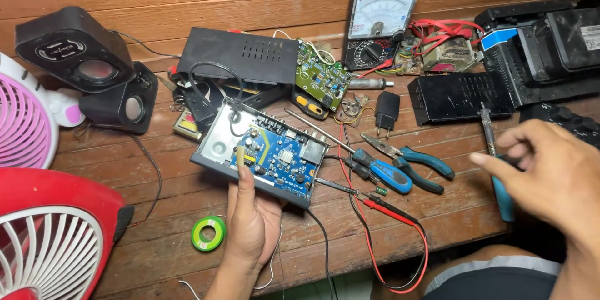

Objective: Assembling the outer casing of a digital set-top box, using pliers and a screwdriver to ensure a proper fit of the metal cover.

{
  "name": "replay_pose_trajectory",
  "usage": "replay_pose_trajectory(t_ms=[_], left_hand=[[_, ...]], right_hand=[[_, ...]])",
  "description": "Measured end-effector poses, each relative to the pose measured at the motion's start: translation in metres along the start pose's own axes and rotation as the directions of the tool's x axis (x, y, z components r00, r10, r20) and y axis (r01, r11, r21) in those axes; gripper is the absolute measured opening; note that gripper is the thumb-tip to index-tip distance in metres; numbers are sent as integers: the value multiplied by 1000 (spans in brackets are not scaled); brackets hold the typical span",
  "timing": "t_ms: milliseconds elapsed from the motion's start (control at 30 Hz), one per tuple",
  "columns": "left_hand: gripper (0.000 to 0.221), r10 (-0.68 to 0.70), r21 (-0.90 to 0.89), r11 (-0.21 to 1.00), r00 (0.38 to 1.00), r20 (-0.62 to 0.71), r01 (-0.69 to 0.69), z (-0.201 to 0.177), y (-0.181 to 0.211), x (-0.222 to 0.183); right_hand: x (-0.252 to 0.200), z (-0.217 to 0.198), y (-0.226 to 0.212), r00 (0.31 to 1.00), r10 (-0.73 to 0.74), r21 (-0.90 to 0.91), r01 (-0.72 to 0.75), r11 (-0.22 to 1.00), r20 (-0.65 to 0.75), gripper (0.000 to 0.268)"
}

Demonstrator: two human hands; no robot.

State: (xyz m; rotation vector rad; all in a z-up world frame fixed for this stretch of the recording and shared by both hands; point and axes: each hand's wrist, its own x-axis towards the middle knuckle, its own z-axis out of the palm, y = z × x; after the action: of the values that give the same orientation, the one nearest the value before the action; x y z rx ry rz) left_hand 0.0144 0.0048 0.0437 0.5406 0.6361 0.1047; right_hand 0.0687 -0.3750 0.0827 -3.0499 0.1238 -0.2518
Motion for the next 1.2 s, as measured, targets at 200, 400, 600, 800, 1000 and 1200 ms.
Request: replay_pose_trajectory(t_ms=[200, 400, 600, 800, 1000, 1200], left_hand=[[67, 36, 28, 999, 999, 23, -36, -2, -3, 1], [71, 105, 59, 992, 982, 154, -115, -17, -13, 7], [72, 99, 67, 992, 984, 146, -110, -20, -15, 8], [71, 104, 53, 992, 982, 155, -113, -20, -17, 9], [71, 83, 62, 994, 990, 110, -91, -16, -15, 9], [70, 88, 57, 994, 987, 134, -96, -19, -17, 11]], right_hand=[[12, 9, 35, 791, 438, -378, -284, 881, 426, 58], [7, 35, 49, 773, 332, -408, -105, 907, 540, 39], [-4, 30, 72, 789, 309, -393, -93, 915, 532, 35], [0, 25, 58, 720, 373, -467, -77, 881, 584, 25], [14, 28, 54, 728, 377, -459, -96, 883, 573, 30], [25, 26, 42, 731, 352, -445, -73, 892, 585, 38]])
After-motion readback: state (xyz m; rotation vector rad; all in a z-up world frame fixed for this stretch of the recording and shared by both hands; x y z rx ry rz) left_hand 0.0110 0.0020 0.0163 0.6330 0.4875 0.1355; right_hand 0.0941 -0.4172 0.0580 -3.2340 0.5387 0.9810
